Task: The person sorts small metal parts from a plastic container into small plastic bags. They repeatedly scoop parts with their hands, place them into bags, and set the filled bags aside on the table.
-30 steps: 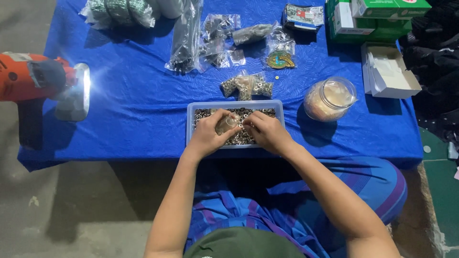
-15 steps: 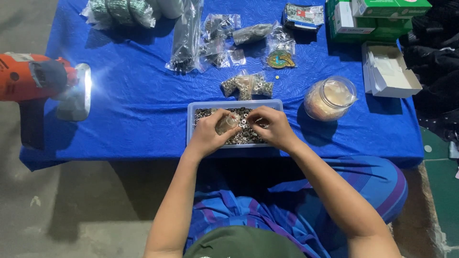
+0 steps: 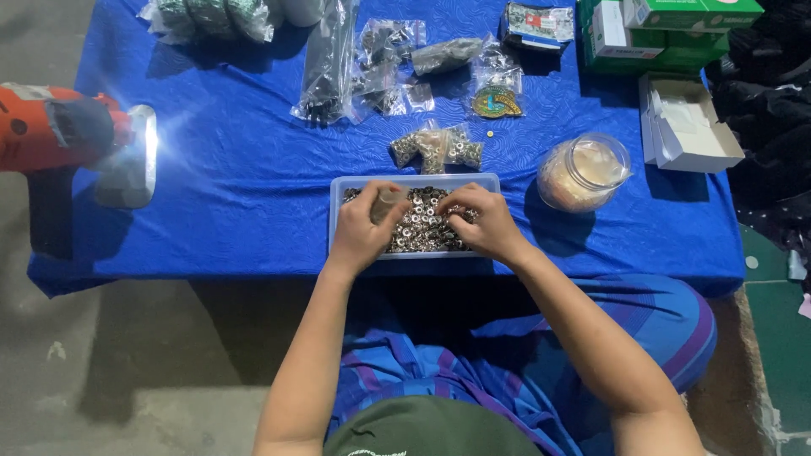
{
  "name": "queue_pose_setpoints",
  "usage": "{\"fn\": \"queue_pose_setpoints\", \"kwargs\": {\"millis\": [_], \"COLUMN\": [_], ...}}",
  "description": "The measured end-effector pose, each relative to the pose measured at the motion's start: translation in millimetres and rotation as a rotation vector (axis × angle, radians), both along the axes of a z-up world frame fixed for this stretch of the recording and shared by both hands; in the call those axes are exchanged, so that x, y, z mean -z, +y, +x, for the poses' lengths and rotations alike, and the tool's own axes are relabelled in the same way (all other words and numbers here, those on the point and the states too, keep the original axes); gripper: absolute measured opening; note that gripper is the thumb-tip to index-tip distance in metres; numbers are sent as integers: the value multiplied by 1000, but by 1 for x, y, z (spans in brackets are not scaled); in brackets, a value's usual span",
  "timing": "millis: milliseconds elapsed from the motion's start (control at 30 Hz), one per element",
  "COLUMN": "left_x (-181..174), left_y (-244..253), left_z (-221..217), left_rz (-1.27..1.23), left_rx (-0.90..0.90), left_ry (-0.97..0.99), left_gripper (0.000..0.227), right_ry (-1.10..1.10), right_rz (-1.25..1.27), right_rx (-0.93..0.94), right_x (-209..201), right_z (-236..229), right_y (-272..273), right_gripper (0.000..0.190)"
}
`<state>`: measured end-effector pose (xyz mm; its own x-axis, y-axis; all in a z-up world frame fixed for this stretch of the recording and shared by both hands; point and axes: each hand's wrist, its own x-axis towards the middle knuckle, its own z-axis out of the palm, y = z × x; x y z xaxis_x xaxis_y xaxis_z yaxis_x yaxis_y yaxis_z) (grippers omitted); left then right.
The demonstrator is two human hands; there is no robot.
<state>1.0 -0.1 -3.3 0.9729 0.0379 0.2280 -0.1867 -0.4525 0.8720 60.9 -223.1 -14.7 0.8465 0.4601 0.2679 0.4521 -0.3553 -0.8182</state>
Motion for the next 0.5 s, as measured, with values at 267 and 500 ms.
{"fn": "queue_pose_setpoints", "kwargs": {"millis": [267, 500], "left_x": [-7, -13], "left_y": [-3, 0], "left_z": [0, -1], "left_rz": [-69, -55], "left_rx": [-93, -8], "left_ry": [24, 66], "left_gripper": [34, 37], "right_ry": [-286, -322], "right_rz": [-283, -415], "right_rx": [-110, -162], "right_x": [11, 17], "right_z": [11, 5], "right_y": [16, 19], "right_gripper": [26, 13]}}
